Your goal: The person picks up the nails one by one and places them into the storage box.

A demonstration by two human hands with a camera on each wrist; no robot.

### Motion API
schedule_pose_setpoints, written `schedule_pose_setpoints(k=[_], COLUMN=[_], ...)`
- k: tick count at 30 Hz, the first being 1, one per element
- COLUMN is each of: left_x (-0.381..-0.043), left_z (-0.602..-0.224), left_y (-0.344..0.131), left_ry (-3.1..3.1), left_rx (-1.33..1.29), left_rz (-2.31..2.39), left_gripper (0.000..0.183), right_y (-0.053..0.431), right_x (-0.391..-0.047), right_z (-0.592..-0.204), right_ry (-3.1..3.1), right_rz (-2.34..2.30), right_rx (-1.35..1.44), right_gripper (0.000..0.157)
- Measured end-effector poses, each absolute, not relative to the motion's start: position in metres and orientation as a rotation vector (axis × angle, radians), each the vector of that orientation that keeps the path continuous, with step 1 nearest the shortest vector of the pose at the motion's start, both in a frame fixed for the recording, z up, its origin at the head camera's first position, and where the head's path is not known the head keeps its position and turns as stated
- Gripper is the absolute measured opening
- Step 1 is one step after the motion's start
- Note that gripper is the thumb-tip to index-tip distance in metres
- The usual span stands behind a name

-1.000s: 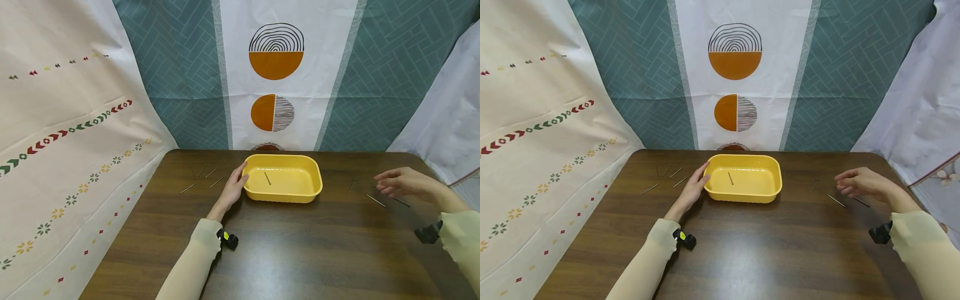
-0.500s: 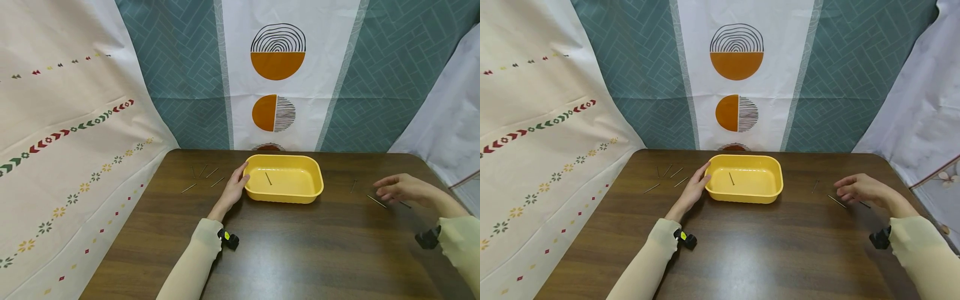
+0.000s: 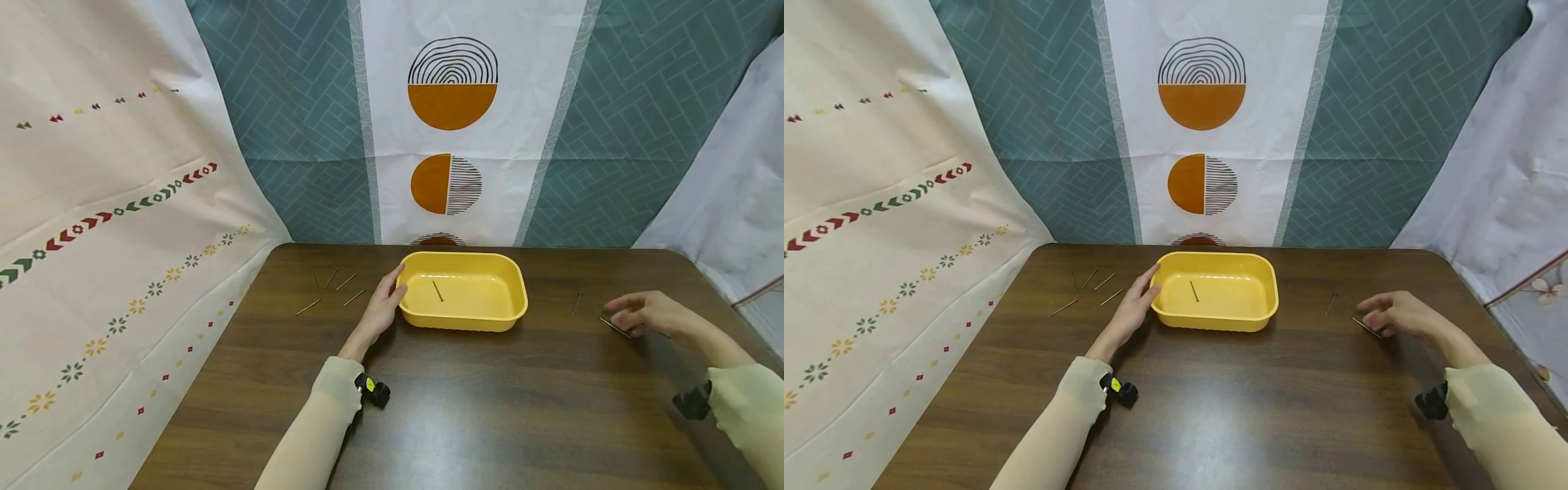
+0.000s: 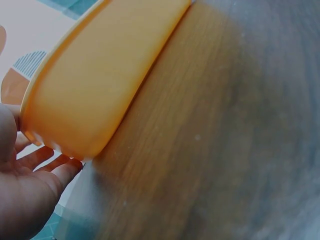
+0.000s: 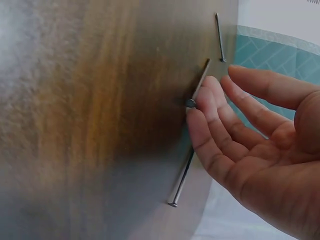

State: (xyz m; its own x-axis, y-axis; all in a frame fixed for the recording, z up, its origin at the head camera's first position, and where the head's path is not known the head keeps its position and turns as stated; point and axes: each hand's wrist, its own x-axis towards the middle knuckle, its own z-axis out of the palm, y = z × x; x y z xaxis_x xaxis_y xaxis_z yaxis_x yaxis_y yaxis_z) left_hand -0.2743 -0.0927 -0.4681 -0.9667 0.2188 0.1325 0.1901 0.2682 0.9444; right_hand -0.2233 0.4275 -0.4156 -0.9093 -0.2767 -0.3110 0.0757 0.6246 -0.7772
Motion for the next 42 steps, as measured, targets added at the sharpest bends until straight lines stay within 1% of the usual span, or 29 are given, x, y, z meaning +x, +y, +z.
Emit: schedule_pose_setpoints(k=[7, 13, 18, 22, 27, 32, 42], left_x=[-0.273, -0.273, -0.273, -0.273, -0.273, -0.273, -0.272], left_z=[-0.465, -0.463, -0.464, -0.464, -0.465, -0.465, -0.466], left_y=[-0.093, -0.093, -0.093, -0.093, -0.093, -0.093, -0.093], left_ry=[2.460, 2.466, 2.469, 2.462, 2.469, 2.473, 2.474], left_rx=[0.425, 0.412, 0.399, 0.407, 0.402, 0.418, 0.417], left_rz=[1.855, 1.835, 1.822, 1.836, 1.820, 1.824, 1.830], left_gripper=[0.054, 0.054, 0.053, 0.054, 0.054, 0.054, 0.054], right_y=[0.423, 0.411, 0.401, 0.401, 0.405, 0.407, 0.408], right_x=[-0.223, -0.220, -0.216, -0.216, -0.215, -0.215, -0.218], right_z=[-0.424, -0.430, -0.432, -0.435, -0.437, -0.436, -0.433], right_ry=[2.568, 2.747, 2.884, 2.904, 2.884, 2.868, 2.879], right_rz=[-1.107, -0.931, -0.761, -0.744, -0.821, -0.861, -0.936], right_rx=[-0.181, -0.223, -0.314, -0.370, -0.334, -0.292, -0.298], right_gripper=[0.048, 0.038, 0.031, 0.027, 0.017, 0.016, 0.021])
